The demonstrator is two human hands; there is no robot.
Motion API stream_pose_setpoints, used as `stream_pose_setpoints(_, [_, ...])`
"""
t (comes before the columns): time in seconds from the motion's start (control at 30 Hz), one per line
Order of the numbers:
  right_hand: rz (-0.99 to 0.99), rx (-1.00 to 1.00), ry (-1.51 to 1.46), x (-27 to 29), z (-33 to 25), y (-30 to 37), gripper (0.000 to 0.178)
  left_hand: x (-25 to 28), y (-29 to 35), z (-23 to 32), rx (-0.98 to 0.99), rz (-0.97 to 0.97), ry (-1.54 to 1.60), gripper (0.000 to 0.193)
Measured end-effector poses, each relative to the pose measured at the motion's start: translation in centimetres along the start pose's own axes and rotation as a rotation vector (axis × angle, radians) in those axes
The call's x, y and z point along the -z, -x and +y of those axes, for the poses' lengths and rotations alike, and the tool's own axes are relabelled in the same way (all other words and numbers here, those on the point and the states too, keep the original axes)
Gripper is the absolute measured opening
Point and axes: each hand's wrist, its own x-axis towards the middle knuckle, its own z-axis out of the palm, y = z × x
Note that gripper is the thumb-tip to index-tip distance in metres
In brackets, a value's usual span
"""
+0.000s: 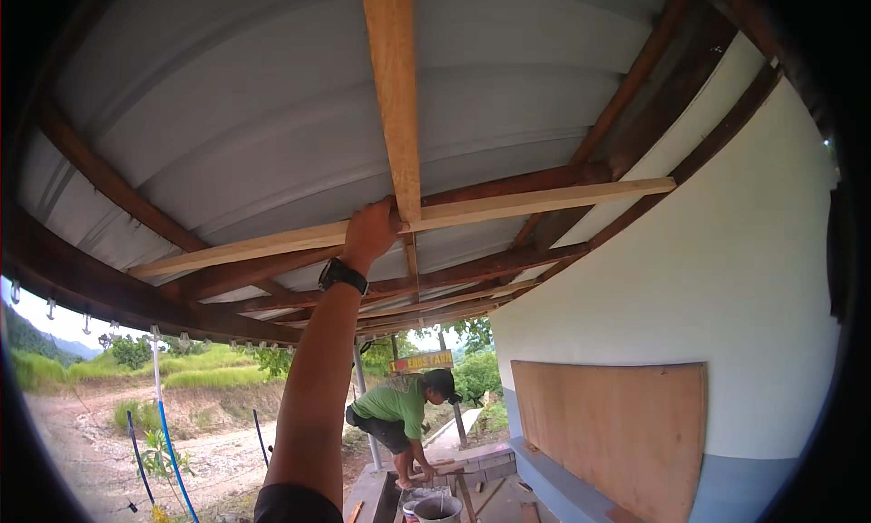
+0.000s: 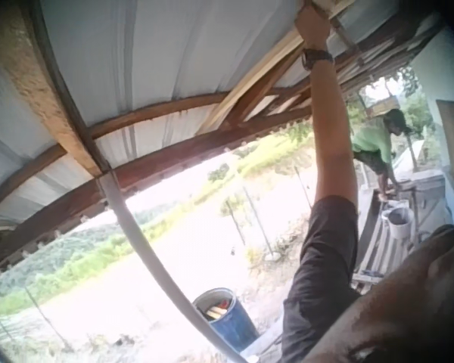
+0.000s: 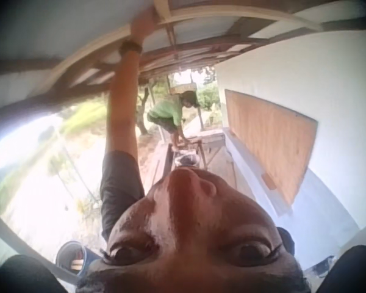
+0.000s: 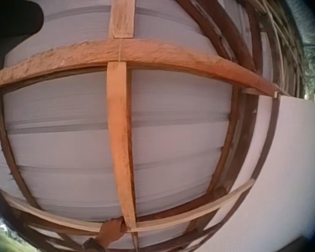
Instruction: The person holds a wooden beam against the ceiling structure with one hand and hammers a nail into it using a hammer, securing the rafter to the roof frame.
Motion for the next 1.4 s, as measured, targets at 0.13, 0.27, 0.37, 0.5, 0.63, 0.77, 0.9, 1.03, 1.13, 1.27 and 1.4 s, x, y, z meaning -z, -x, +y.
stream_pose_setpoints(0.13, [0.068, 0.169, -0.039, 1.5, -4.5, -1.2, 0.038, 0.0, 0.5, -0.7, -0.049, 0.045, -0.025, 0.044])
stream_pose_setpoints(0.27, [0.153, 0.333, -0.092, 3.2, -9.3, -2.0, 0.039, -0.3, 0.5, 0.4, -0.036, 0.023, -0.029, 0.046])
stream_pose_setpoints(0.37, [0.223, 0.496, -0.110, 4.0, -12.7, -3.6, 0.040, -0.4, 0.4, -0.9, -0.032, 0.050, -0.054, 0.048])
stream_pose_setpoints(0.5, [0.140, 0.563, -0.174, 7.4, -19.8, -5.1, 0.039, -1.4, 0.3, -1.6, -0.059, 0.033, -0.005, 0.050])
stream_pose_setpoints(0.63, [0.262, 0.811, -0.183, 9.6, -26.5, -8.2, 0.044, -1.7, 0.2, -2.0, -0.110, 0.030, 0.050, 0.049])
stream_pose_setpoints(0.77, [0.398, 1.137, -0.223, 10.4, -33.1, -13.4, 0.044, -1.7, 0.4, -1.6, -0.079, 0.009, 0.029, 0.048])
stream_pose_setpoints(0.9, [0.475, 1.195, -0.290, 11.4, -40.2, -14.9, 0.034, -2.3, -0.2, -1.5, -0.082, 0.004, 0.079, 0.045])
stream_pose_setpoints(1.03, [0.540, 1.221, -0.195, 12.1, -44.7, -16.5, 0.036, -2.0, -0.1, -1.2, -0.081, 0.014, 0.069, 0.042])
stream_pose_setpoints(1.13, [0.627, 1.300, -0.188, 11.8, -46.6, -17.7, 0.031, -2.1, 0.1, -1.2, -0.154, 0.065, 0.145, 0.041])
stream_pose_setpoints(1.27, [0.596, 1.239, -0.080, 12.2, -47.6, -19.5, 0.025, -2.2, 0.0, -1.2, -0.126, 0.060, 0.117, 0.041])
stream_pose_setpoints(1.4, [0.581, 1.165, -0.095, 12.3, -47.5, -19.0, 0.026, -2.7, 0.1, -1.8, -0.132, 0.080, 0.131, 0.039])
